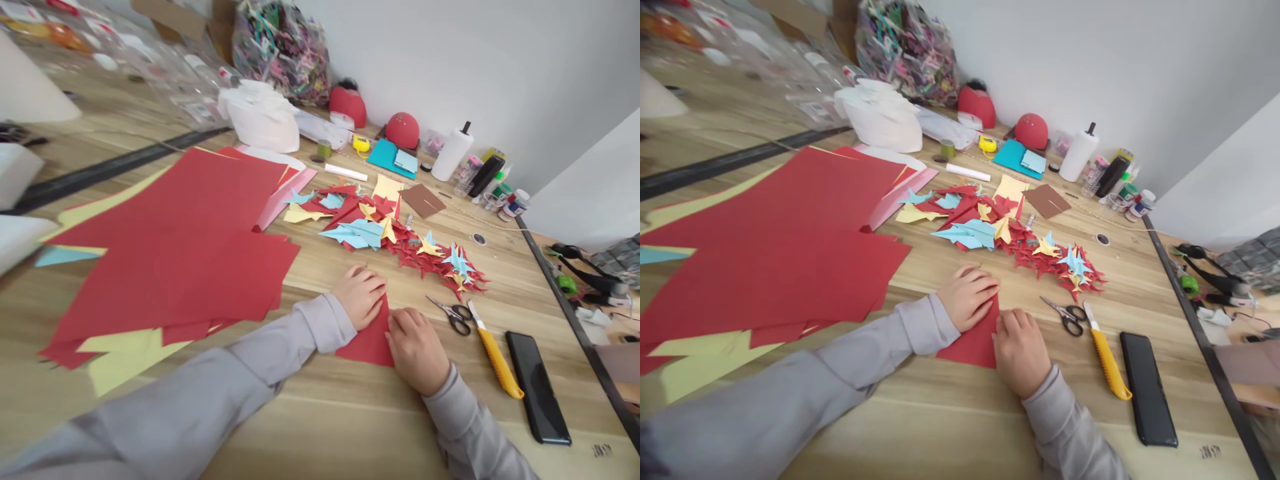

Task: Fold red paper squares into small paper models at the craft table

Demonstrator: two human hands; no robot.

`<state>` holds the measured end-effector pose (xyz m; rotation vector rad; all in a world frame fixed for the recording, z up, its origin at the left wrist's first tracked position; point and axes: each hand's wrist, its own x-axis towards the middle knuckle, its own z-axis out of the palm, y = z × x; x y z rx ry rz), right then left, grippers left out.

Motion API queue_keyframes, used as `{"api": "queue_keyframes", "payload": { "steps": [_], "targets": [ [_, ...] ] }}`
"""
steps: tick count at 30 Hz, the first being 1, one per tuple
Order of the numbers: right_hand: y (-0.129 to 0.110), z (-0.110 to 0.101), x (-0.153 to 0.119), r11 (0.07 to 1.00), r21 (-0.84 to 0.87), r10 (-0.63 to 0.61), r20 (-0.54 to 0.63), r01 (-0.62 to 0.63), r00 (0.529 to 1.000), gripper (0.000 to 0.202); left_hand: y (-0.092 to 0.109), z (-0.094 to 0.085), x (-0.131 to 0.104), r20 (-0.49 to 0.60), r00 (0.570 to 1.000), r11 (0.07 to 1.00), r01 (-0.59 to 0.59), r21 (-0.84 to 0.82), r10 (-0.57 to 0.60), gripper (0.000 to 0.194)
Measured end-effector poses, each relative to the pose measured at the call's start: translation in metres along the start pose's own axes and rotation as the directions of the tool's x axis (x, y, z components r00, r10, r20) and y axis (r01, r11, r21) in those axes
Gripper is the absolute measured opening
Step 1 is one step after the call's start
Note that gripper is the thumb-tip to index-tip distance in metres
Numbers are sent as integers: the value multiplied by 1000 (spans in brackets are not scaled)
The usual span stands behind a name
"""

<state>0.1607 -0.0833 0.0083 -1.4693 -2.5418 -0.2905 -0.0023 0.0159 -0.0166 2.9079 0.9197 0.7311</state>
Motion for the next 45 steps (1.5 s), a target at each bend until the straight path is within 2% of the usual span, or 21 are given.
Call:
{"api": "queue_keyframes", "payload": {
  "steps": [3, 7, 16, 22, 26, 32, 35, 37, 39, 45],
  "targets": [
    [-5, 0, -1, 997, -70, 26, 31, -24, 999, 14, -3, 1, -1, -8, 1000, 1000, -18, 5, 18, 31],
    [-9, 3, -1, 996, -87, 24, -25, -26, 999, 17, -5, 3, -3, -9, 999, 999, -52, 6, 52, 32],
    [-21, -1, -6, 989, -128, 67, -33, -71, 997, 10, -2, -1, -4, 3, 1000, 999, -29, -20, 29, 31],
    [-36, -8, -11, 978, -179, 116, 61, -104, 991, 14, -3, -2, -4, 17, 1000, 1000, -22, -18, 22, 31],
    [-50, -7, -15, 963, -223, 170, 70, -151, 983, 23, -3, -1, -4, 6, 999, 999, -36, -5, 36, 32],
    [-56, -11, -17, 950, -212, 231, -16, -229, 973, 33, -7, 4, -4, -7, 998, 998, -67, 10, 68, 32],
    [-48, -17, -13, 946, -167, 255, -151, -279, 955, 38, -7, 5, -3, -4, 998, 998, -68, 10, 68, 33],
    [-39, -18, -9, 947, -154, 244, -232, -283, 942, 33, -7, 4, -3, 0, 998, 998, -65, 2, 65, 33],
    [-31, -14, -4, 958, -119, 239, -177, -261, 955, 23, -7, 4, -4, -4, 998, 998, -67, -8, 67, 33],
    [-19, 4, 2, 970, 26, 240, 2, -240, 971, 29, -7, 6, -4, -10, 998, 998, -62, -4, 62, 34]
  ]
}}
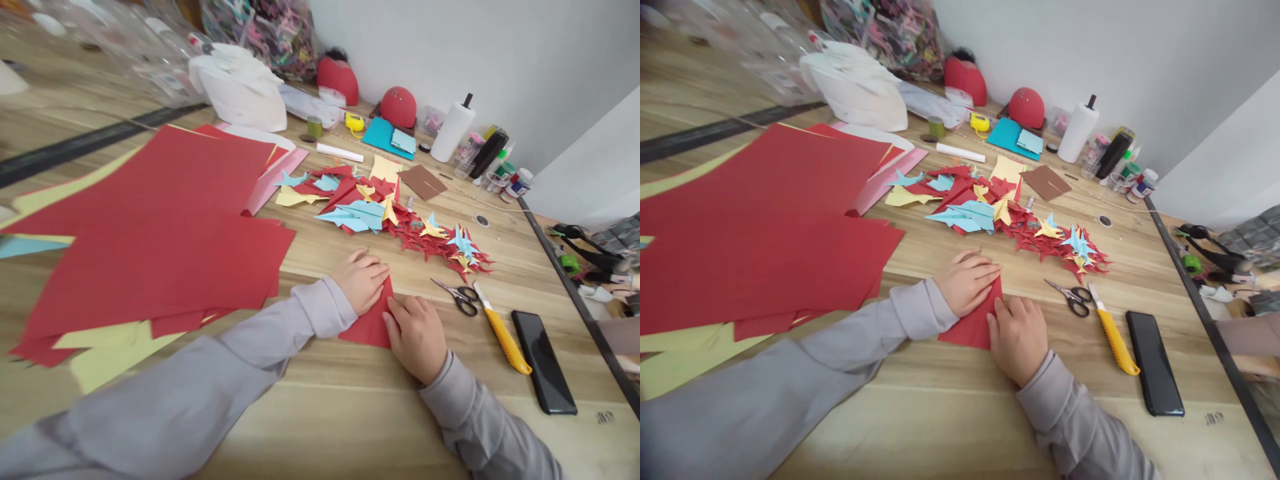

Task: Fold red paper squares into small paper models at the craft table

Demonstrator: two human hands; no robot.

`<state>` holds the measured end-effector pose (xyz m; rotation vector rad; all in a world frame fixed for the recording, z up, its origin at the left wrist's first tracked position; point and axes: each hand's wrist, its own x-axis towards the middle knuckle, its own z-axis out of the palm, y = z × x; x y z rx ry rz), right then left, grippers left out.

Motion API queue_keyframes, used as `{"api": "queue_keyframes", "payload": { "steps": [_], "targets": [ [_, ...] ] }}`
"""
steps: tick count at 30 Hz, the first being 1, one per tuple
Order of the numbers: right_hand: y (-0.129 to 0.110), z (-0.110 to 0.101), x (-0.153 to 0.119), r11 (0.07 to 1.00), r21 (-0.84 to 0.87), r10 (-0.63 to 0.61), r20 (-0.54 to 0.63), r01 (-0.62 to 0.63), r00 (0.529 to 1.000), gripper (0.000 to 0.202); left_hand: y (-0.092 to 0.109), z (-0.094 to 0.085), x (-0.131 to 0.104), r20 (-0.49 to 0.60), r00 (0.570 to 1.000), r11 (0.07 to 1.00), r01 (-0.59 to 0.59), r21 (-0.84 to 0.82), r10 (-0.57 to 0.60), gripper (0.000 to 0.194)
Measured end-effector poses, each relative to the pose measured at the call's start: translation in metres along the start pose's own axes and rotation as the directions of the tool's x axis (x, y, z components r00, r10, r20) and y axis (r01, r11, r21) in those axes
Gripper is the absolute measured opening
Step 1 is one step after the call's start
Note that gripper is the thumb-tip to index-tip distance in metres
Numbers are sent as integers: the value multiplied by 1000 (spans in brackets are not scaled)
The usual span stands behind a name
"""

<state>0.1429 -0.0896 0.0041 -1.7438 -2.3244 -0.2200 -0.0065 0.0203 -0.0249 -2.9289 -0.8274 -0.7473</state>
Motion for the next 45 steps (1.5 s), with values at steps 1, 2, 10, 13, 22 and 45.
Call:
{"api": "queue_keyframes", "payload": {
  "steps": [1, 2, 10, 13, 22, 45],
  "targets": [
    [0, 1, 1, 1000, 3, 14, 18, -14, 1000, 31, 0, 1, 0, 8, 1000, 1000, -3, 6, 3, 34],
    [-1, 2, 3, 1000, -3, 31, 35, -31, 999, 32, 0, 2, 0, 16, 1000, 1000, -6, 14, 6, 34],
    [-4, -1, 19, 986, -81, 158, 167, -147, 973, 38, 2, 4, 2, 19, 1000, 999, 1, 39, -2, 33],
    [-2, -1, 22, 985, -98, 161, 196, -144, 967, 39, 5, 0, 1, -16, 1000, 999, -6, 37, 7, 32],
    [-1, -3, 30, 975, -166, 192, 289, -148, 938, 46, 9, 1, -2, 40, 999, 1000, 14, -15, -13, 27],
    [18, 20, 35, 999, 18, -34, -50, 35, 998, 30, -3, -16, -16, -206, 923, 946, 319, -60, -325, 28]
  ]
}}
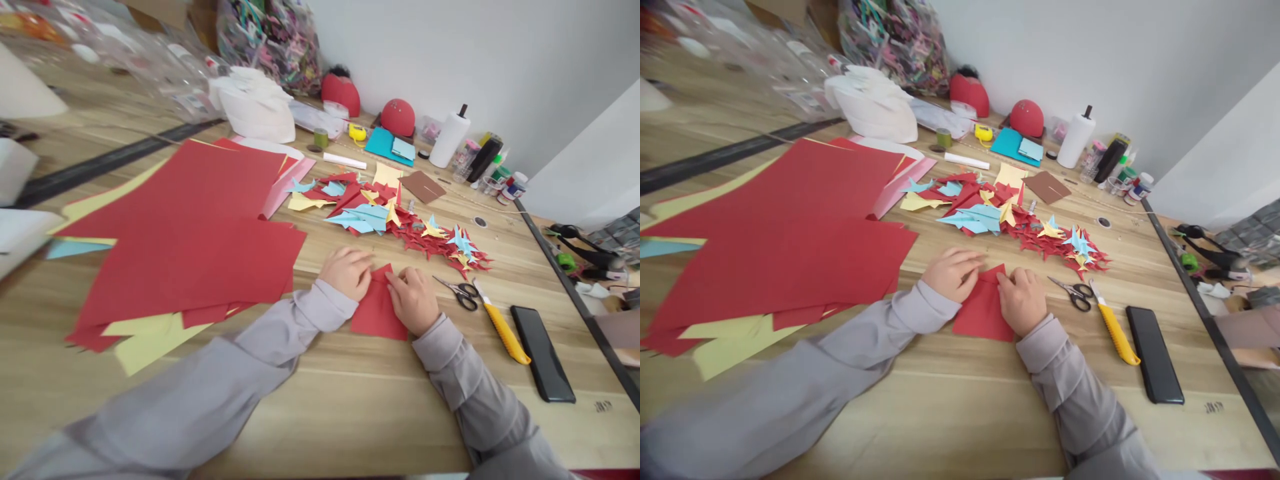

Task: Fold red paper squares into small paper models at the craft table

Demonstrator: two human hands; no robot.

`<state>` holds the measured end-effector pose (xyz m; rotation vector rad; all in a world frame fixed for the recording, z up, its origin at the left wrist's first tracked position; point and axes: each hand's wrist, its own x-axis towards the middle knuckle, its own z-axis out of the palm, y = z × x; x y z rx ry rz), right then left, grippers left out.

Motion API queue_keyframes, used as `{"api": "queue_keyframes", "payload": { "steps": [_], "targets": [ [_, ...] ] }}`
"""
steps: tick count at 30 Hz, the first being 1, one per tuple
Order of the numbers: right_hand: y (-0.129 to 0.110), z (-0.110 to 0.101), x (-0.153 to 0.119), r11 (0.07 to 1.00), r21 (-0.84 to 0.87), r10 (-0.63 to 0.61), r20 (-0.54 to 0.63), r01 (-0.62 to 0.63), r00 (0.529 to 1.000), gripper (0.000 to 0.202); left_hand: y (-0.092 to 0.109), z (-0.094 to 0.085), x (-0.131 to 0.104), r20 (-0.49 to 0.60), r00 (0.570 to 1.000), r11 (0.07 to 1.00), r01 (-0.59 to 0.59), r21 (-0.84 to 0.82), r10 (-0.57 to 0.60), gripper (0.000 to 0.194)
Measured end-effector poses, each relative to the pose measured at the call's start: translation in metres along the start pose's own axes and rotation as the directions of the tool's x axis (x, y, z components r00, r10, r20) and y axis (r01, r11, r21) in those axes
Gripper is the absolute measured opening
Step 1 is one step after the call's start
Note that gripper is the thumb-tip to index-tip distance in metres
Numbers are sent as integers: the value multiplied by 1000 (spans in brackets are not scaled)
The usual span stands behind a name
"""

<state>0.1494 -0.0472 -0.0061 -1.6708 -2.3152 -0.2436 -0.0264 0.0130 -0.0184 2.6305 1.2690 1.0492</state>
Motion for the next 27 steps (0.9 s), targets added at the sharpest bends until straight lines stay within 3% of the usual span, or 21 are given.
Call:
{"api": "queue_keyframes", "payload": {
  "steps": [2, 5, 9, 15, 21, 27],
  "targets": [
    [1, 4, 0, 999, 36, -31, -46, 33, 998, 28, -3, -4, -2, 9, 999, 998, 53, 43, -53, 28],
    [2, 8, -1, 995, 65, -73, -80, 78, 994, 26, -3, -6, -5, 51, 998, 999, 28, 45, -30, 30],
    [2, 8, 0, 989, 90, -113, -39, 116, 993, 25, 1, -1, -7, 77, 997, 1000, -6, 0, 6, 30],
    [0, 6, 2, 991, 99, -93, 9, 91, 996, 25, -1, 2, -6, 70, 997, 994, 45, -100, -38, 26],
    [1, 4, 3, 987, 138, -92, 25, 88, 995, 26, -1, 3, -5, 59, 995, 960, -66, -271, 85, 29],
    [0, 0, 3, 986, 152, -76, 13, 73, 997, 23, -2, 9, -4, 76, 984, 956, -138, -260, 162, 27]
  ]
}}
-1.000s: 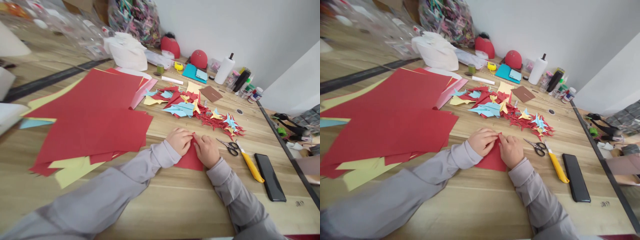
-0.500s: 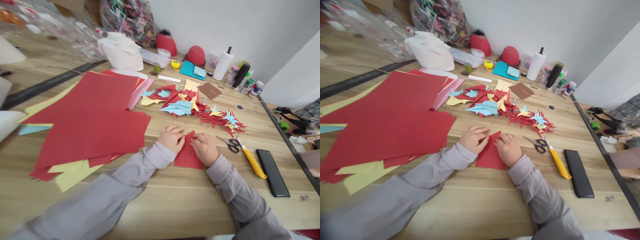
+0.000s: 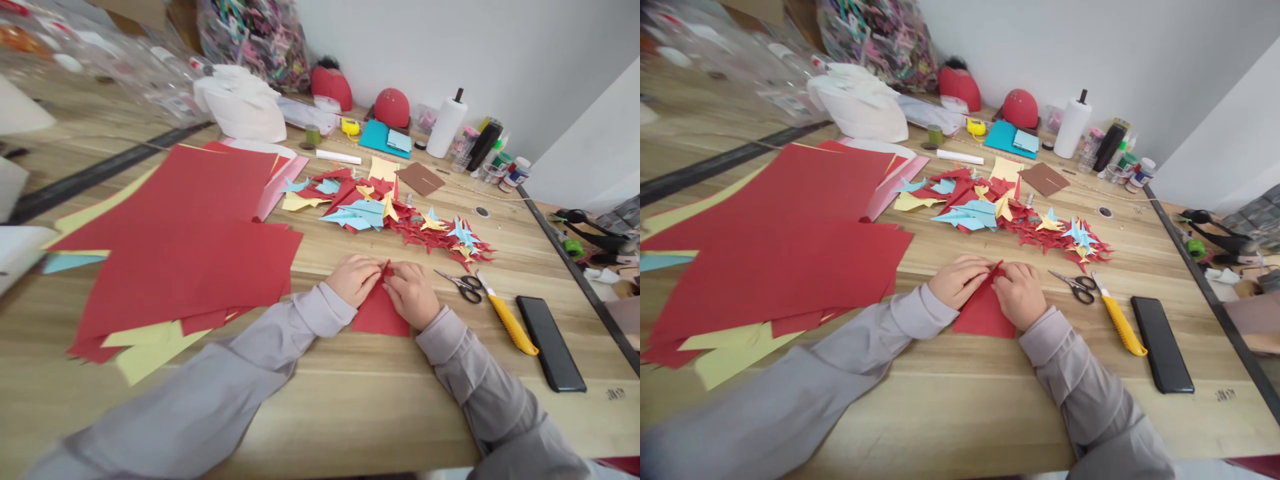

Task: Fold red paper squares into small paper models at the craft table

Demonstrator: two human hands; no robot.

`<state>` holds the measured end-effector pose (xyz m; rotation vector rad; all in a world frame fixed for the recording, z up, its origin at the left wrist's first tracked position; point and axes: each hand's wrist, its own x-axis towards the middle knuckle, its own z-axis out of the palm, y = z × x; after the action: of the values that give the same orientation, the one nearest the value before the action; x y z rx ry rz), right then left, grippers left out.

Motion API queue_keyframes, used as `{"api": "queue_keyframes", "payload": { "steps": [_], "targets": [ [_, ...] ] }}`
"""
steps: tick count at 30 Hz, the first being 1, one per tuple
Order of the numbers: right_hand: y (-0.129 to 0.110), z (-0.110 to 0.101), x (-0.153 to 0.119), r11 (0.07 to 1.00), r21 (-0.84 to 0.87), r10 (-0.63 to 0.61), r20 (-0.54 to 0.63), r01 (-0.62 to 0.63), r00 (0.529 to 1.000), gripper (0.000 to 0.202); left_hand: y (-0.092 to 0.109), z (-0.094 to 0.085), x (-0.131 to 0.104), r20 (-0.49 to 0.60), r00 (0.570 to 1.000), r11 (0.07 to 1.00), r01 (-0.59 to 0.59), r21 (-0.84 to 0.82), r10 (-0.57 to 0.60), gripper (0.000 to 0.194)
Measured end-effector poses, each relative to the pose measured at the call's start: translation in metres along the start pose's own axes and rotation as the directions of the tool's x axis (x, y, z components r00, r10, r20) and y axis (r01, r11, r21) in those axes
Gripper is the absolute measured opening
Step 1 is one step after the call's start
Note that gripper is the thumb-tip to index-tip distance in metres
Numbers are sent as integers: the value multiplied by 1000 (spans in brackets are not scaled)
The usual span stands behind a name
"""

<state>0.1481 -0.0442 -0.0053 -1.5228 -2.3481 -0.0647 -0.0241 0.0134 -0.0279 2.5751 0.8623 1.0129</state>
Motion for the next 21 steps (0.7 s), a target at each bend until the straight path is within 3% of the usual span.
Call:
{"api": "queue_keyframes", "payload": {
  "steps": [10, 21],
  "targets": [
    [12, -1, 3, 993, 81, 86, 41, -89, 995, 26, 1, 3, -2, 70, 992, 989, -110, 99, 104, 31],
    [11, -8, 5, 988, -150, 58, 81, -46, 995, 38, 2, 3, -2, 109, 987, 983, -130, 132, 116, 30]
  ]
}}
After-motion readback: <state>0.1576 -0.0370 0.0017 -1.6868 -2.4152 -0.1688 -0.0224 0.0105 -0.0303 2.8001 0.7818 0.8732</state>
